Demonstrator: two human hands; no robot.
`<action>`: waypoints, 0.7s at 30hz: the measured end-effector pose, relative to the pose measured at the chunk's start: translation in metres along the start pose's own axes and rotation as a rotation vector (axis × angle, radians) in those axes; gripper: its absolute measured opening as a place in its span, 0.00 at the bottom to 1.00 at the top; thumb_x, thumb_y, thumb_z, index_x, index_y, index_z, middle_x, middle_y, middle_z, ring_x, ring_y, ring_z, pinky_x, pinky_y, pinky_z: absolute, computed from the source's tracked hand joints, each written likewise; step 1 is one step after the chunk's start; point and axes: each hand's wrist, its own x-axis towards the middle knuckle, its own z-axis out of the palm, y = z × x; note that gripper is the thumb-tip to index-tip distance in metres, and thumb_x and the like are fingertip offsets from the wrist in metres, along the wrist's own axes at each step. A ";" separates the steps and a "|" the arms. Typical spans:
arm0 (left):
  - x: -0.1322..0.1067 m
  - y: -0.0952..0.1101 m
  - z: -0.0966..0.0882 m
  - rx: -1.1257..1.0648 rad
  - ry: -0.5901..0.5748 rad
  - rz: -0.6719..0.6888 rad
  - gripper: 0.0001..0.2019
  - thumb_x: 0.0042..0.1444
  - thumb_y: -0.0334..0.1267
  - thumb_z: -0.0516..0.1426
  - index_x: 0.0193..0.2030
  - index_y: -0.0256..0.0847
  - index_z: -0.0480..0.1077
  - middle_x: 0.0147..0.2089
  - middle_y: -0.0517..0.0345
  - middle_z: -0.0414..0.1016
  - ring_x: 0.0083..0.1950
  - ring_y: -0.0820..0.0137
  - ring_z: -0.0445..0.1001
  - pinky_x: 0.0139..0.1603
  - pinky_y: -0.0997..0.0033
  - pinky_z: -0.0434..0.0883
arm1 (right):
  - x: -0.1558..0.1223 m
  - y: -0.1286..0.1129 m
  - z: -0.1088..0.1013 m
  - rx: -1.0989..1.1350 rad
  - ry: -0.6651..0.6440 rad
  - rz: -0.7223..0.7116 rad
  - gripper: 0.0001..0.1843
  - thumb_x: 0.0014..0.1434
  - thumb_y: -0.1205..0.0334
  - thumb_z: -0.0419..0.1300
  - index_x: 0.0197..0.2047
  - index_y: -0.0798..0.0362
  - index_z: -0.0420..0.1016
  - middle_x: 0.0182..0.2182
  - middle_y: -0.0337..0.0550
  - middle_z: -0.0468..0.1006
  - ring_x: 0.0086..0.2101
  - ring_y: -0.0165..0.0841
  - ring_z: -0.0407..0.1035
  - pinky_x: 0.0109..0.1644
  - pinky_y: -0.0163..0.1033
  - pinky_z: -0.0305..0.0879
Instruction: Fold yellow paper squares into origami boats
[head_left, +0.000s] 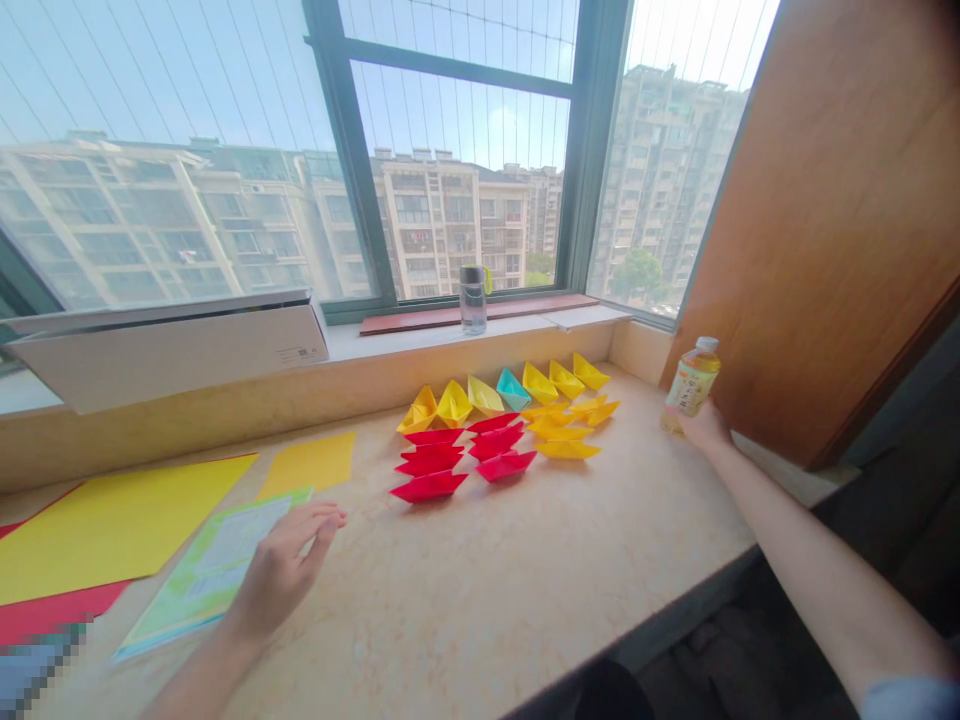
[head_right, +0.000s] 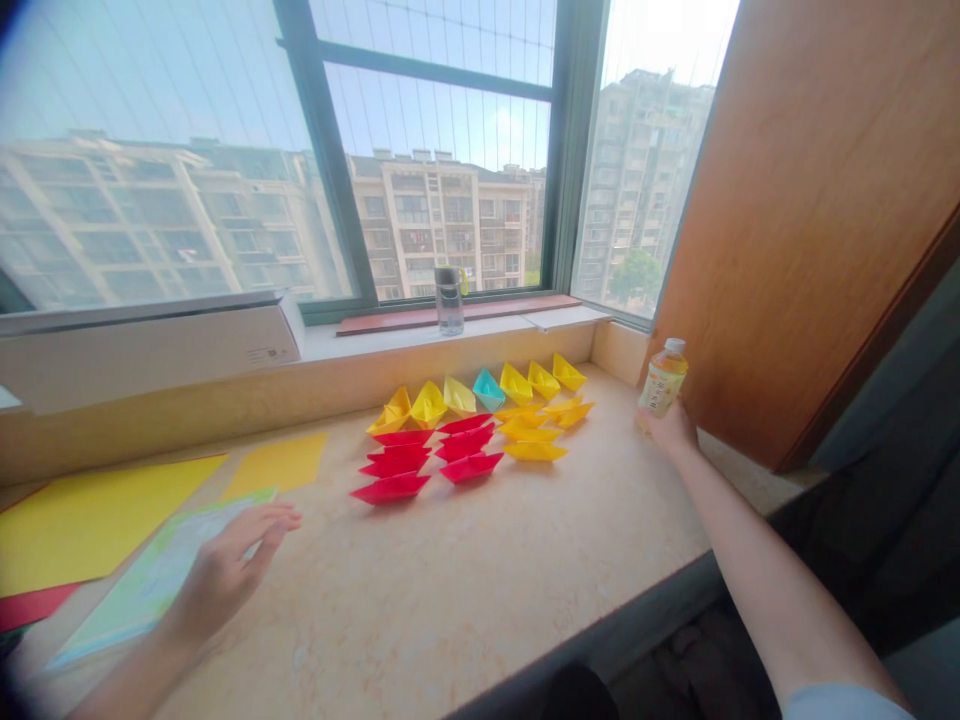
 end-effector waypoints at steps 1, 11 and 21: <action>0.000 0.001 0.000 -0.008 -0.002 0.000 0.17 0.62 0.46 0.51 0.32 0.42 0.77 0.38 0.52 0.82 0.43 0.63 0.80 0.49 0.65 0.75 | -0.007 -0.002 -0.002 -0.012 0.008 -0.011 0.34 0.53 0.48 0.63 0.54 0.67 0.67 0.44 0.71 0.75 0.45 0.56 0.72 0.42 0.51 0.69; -0.002 0.010 0.002 -0.078 -0.029 0.014 0.15 0.63 0.41 0.51 0.34 0.40 0.77 0.38 0.51 0.81 0.44 0.64 0.79 0.49 0.64 0.74 | -0.106 -0.083 -0.004 -0.027 -0.159 -0.629 0.21 0.64 0.53 0.53 0.56 0.53 0.71 0.58 0.53 0.70 0.58 0.44 0.63 0.63 0.48 0.57; -0.009 0.013 0.004 0.009 -0.150 -0.054 0.17 0.65 0.37 0.48 0.33 0.39 0.76 0.40 0.51 0.80 0.45 0.65 0.76 0.50 0.63 0.70 | -0.160 -0.125 0.018 -0.104 -0.307 -0.849 0.15 0.62 0.59 0.53 0.45 0.51 0.80 0.54 0.54 0.74 0.53 0.48 0.68 0.54 0.53 0.65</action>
